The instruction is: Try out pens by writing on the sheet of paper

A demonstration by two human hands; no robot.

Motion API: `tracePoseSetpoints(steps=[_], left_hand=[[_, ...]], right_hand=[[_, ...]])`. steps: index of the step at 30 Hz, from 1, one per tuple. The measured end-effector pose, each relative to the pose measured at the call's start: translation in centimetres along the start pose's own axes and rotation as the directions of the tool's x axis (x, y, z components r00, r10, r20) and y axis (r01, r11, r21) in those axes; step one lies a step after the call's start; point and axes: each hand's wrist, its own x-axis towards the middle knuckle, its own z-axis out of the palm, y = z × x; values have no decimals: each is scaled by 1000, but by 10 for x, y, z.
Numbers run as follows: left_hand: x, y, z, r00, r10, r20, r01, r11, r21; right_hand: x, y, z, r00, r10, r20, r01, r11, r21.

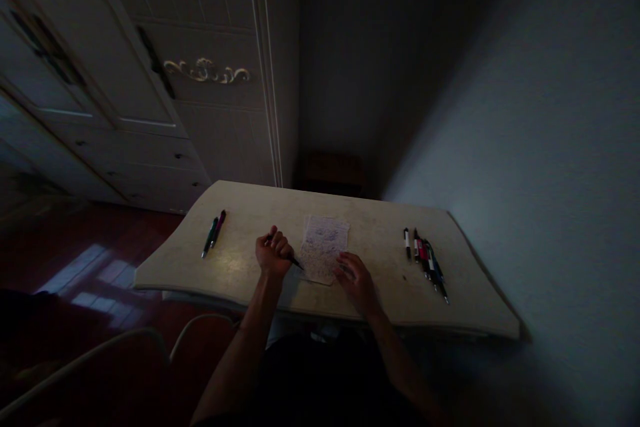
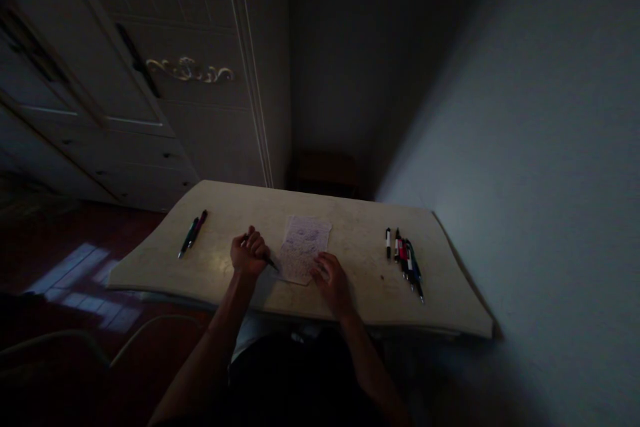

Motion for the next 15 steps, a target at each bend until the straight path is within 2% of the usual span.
tracePoseSetpoints(steps=[9,15], left_hand=[[11,-3,-7,998,17,66,-18,1000,23],[18,-4,-13,998,26,49,-27,999,28]], right_hand=[[2,-3,-1,1000,0,1,0,1000,-17],[3,-6,-2,1000,9,-10,-9,1000,-15]])
